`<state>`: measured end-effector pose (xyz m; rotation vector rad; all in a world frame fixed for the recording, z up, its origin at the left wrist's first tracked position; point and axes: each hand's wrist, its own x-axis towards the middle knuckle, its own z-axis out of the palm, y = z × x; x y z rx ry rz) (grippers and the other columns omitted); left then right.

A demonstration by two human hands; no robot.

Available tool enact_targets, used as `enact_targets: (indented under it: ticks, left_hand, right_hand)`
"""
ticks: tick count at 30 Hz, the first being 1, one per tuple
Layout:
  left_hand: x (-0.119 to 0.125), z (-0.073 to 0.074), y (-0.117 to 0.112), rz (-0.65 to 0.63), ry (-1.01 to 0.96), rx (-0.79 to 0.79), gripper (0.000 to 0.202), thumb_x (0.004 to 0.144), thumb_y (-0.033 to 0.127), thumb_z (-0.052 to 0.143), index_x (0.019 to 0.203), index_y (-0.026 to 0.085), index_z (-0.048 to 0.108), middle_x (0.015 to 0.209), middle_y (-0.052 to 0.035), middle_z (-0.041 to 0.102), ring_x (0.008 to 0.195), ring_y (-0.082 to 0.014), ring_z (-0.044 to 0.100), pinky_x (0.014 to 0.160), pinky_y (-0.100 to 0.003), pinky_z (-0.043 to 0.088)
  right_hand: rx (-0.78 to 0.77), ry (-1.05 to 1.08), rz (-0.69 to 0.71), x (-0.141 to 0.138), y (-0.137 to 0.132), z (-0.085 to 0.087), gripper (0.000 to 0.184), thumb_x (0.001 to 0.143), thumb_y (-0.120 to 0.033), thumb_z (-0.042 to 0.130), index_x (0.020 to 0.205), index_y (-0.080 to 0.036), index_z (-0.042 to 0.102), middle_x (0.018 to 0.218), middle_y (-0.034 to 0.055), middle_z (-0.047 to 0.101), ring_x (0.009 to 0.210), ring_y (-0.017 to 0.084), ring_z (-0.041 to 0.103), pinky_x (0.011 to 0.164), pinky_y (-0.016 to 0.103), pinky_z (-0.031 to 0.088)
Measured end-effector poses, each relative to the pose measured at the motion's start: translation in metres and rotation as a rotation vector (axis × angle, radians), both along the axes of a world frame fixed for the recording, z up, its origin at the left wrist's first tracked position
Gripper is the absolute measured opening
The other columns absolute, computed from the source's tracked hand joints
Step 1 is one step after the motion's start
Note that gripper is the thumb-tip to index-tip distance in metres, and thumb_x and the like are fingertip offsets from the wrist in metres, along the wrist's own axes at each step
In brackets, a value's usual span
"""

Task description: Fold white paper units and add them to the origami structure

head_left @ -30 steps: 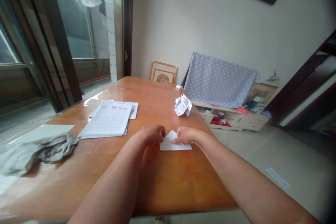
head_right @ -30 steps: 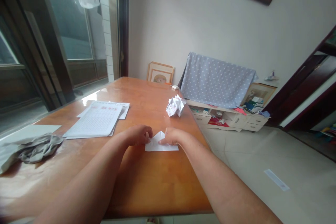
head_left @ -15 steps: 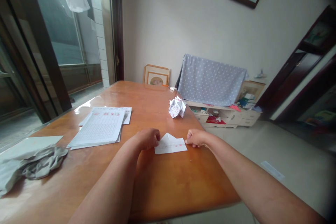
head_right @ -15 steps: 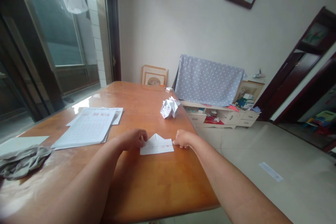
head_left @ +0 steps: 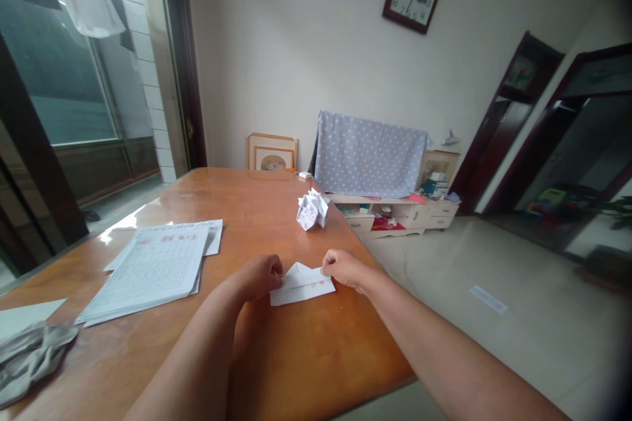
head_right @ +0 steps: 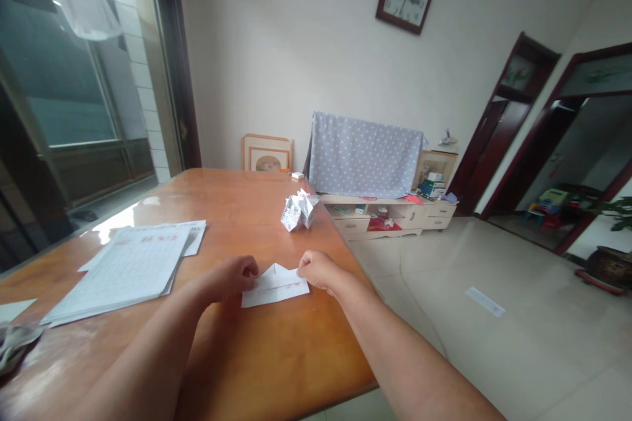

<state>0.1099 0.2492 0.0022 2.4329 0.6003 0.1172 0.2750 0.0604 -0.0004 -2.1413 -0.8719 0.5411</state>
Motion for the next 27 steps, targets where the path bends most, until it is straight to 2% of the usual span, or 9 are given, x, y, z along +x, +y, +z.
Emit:
enact_targets:
  ticks: [3, 6, 8, 11, 15, 19, 22, 24, 27]
  left_hand:
    - [0.001, 0.002, -0.003, 0.015, -0.052, -0.045, 0.033, 0.067, 0.033, 0.066, 0.097, 0.019, 0.066, 0.098, -0.0082, 0.07, 0.081, -0.024, 0.065, 0.062, -0.027, 0.043]
    - [0.001, 0.003, -0.006, 0.01, -0.105, -0.241, 0.046, 0.071, 0.038, 0.064, 0.113, 0.018, 0.062, 0.107, -0.0096, 0.068, 0.082, -0.0226, 0.065, 0.062, -0.027, 0.045]
    - [0.0, 0.005, -0.008, -0.002, -0.121, -0.384, 0.052, 0.072, 0.038, 0.065, 0.12, 0.018, 0.058, 0.105, -0.0082, 0.067, 0.079, -0.0209, 0.064, 0.062, -0.027, 0.045]
    - [-0.002, 0.01, -0.012, -0.011, -0.154, -0.523, 0.05, 0.071, 0.036, 0.068, 0.117, 0.018, 0.059, 0.096, -0.0049, 0.067, 0.081, -0.0205, 0.063, 0.069, -0.028, 0.046]
    - [-0.002, 0.018, -0.02, -0.096, -0.249, -0.72, 0.033, 0.069, 0.033, 0.072, 0.096, 0.017, 0.062, 0.088, -0.0034, 0.068, 0.083, -0.0206, 0.063, 0.077, -0.03, 0.046]
    - [0.002, 0.019, -0.023, -0.043, -0.362, -0.784, 0.025, 0.068, 0.033, 0.073, 0.081, 0.018, 0.058, 0.077, 0.0003, 0.063, 0.069, -0.0144, 0.056, 0.066, -0.025, 0.039]
    - [0.006, 0.017, -0.022, -0.009, -0.397, -0.784, 0.026, 0.068, 0.034, 0.073, 0.082, 0.018, 0.059, 0.078, -0.0002, 0.062, 0.064, -0.0117, 0.049, 0.059, -0.024, 0.032]
    - [0.008, 0.016, -0.022, -0.026, -0.413, -0.8, 0.028, 0.067, 0.034, 0.073, 0.086, 0.017, 0.061, 0.082, -0.0011, 0.062, 0.065, -0.0113, 0.048, 0.058, -0.024, 0.032]
    - [0.01, 0.014, -0.024, -0.063, -0.423, -0.83, 0.032, 0.068, 0.033, 0.073, 0.093, 0.017, 0.063, 0.086, -0.0025, 0.063, 0.068, -0.0118, 0.049, 0.06, -0.024, 0.034]
  right_hand:
    - [0.087, 0.049, 0.073, 0.0, -0.008, 0.006, 0.01, 0.072, -0.023, 0.062, 0.081, -0.019, 0.061, 0.077, -0.0018, 0.063, 0.065, 0.012, 0.052, 0.058, 0.021, 0.038]
    - [0.182, 0.096, 0.128, 0.001, -0.013, 0.015, 0.012, 0.074, -0.027, 0.064, 0.083, -0.019, 0.059, 0.082, -0.0004, 0.066, 0.07, 0.013, 0.056, 0.063, 0.022, 0.041]
    - [0.281, 0.149, 0.144, 0.001, -0.015, 0.021, 0.015, 0.074, -0.028, 0.066, 0.082, -0.019, 0.058, 0.085, 0.0005, 0.068, 0.074, 0.014, 0.058, 0.065, 0.023, 0.042]
    - [0.427, 0.264, 0.139, 0.001, -0.017, 0.029, 0.021, 0.073, -0.031, 0.07, 0.081, -0.02, 0.055, 0.08, -0.001, 0.066, 0.072, 0.014, 0.058, 0.065, 0.024, 0.042]
    - [0.583, 0.418, 0.09, 0.0, -0.015, 0.032, 0.029, 0.072, -0.036, 0.075, 0.085, -0.021, 0.054, 0.075, -0.0032, 0.063, 0.07, 0.014, 0.059, 0.068, 0.026, 0.046]
    - [0.755, 0.597, -0.055, -0.006, -0.007, 0.025, 0.033, 0.082, -0.05, 0.065, 0.098, -0.023, 0.057, 0.096, 0.0045, 0.069, 0.094, 0.021, 0.067, 0.08, 0.031, 0.053]
    - [0.792, 0.745, -0.12, -0.016, -0.001, 0.013, 0.043, 0.089, -0.059, 0.053, 0.11, -0.022, 0.06, 0.115, 0.0107, 0.07, 0.11, 0.024, 0.066, 0.086, 0.034, 0.055]
    - [0.78, 0.831, -0.115, -0.024, 0.003, 0.004, 0.048, 0.089, -0.061, 0.053, 0.115, -0.021, 0.061, 0.117, 0.0123, 0.07, 0.111, 0.024, 0.066, 0.087, 0.035, 0.055]
    - [0.77, 0.864, -0.059, -0.038, 0.009, -0.006, 0.05, 0.085, -0.058, 0.064, 0.118, -0.02, 0.063, 0.116, 0.0129, 0.072, 0.105, 0.025, 0.068, 0.087, 0.037, 0.055]
